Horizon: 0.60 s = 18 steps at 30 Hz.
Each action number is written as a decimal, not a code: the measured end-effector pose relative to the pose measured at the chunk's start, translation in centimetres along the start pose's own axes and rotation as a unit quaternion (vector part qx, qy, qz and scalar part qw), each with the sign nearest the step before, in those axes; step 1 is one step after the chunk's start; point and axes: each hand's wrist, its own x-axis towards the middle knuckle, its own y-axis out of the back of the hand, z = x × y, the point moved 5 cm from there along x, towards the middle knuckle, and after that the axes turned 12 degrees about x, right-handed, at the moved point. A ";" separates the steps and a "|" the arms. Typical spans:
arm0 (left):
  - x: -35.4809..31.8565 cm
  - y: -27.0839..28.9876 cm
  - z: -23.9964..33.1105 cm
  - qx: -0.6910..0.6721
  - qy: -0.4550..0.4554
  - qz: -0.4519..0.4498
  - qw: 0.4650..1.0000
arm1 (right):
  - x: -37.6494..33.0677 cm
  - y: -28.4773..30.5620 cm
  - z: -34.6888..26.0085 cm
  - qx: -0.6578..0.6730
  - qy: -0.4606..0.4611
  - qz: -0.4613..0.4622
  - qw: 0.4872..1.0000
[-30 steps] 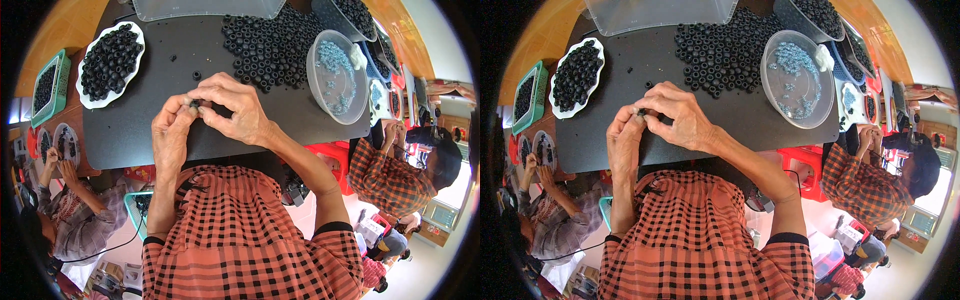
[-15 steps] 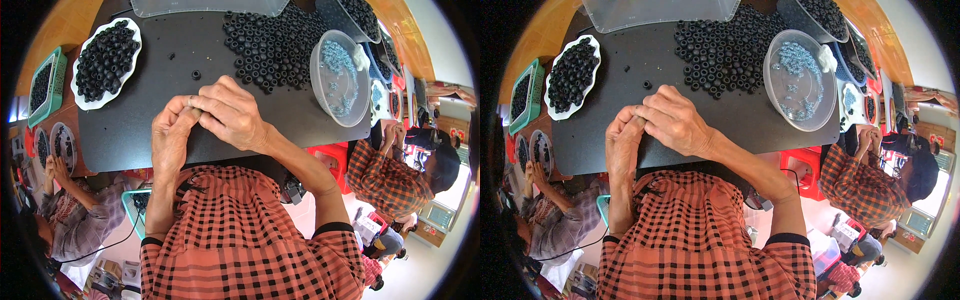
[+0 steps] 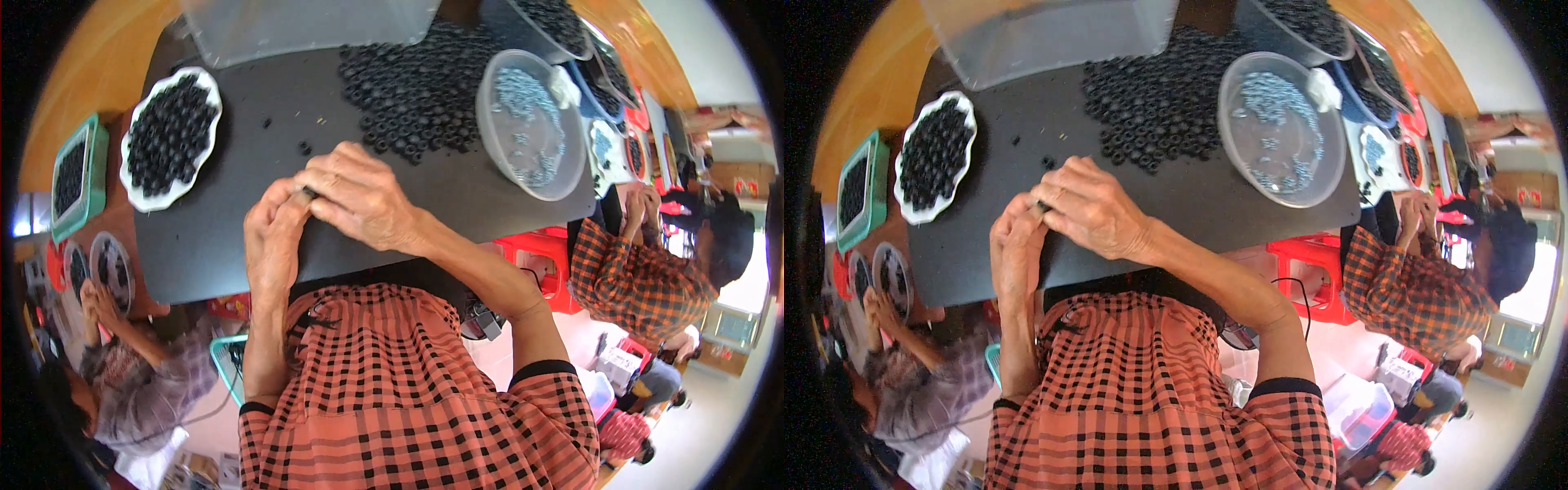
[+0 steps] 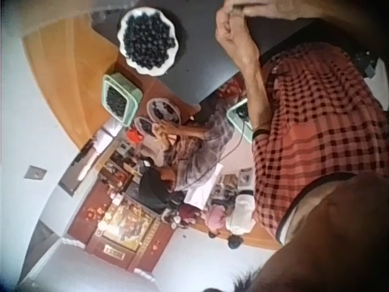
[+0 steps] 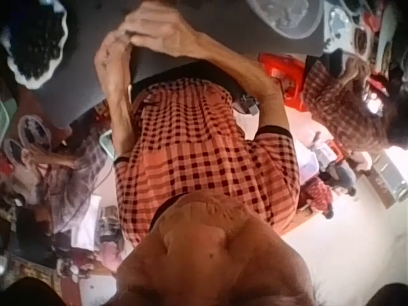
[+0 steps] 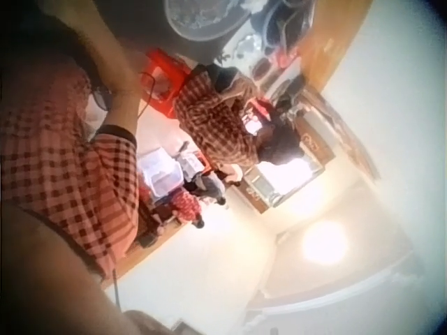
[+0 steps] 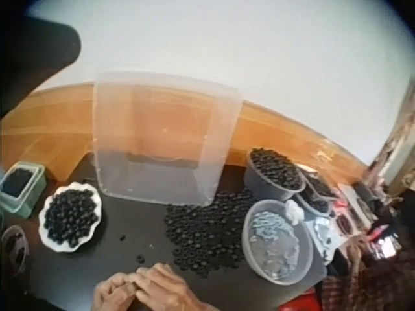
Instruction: The person picks up metal springs from a tray and inserts them into small black rubber rings by hand.
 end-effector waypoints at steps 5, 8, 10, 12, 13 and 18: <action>-0.5 0.1 0.7 0.112 -0.023 0.097 0.989 | -0.7 1.3 -2.0 -0.009 0.017 -0.001 1.000; -0.7 0.3 0.4 0.054 -0.059 0.058 0.995 | 0.7 5.0 -2.5 -0.070 0.045 -0.001 0.997; -0.6 0.2 0.1 0.082 -0.092 0.036 0.992 | 2.2 9.5 -1.5 -0.147 0.025 0.037 0.988; -1.0 0.1 0.4 0.105 -0.101 0.044 0.988 | 3.8 14.8 0.9 -0.200 0.012 0.091 0.975; -1.2 0.3 0.4 0.128 -0.104 0.053 0.985 | 4.3 17.4 3.1 -0.246 -0.023 0.096 0.964; -1.4 0.0 0.5 0.175 -0.101 0.065 0.977 | 6.4 31.7 9.8 -0.400 -0.025 0.237 0.885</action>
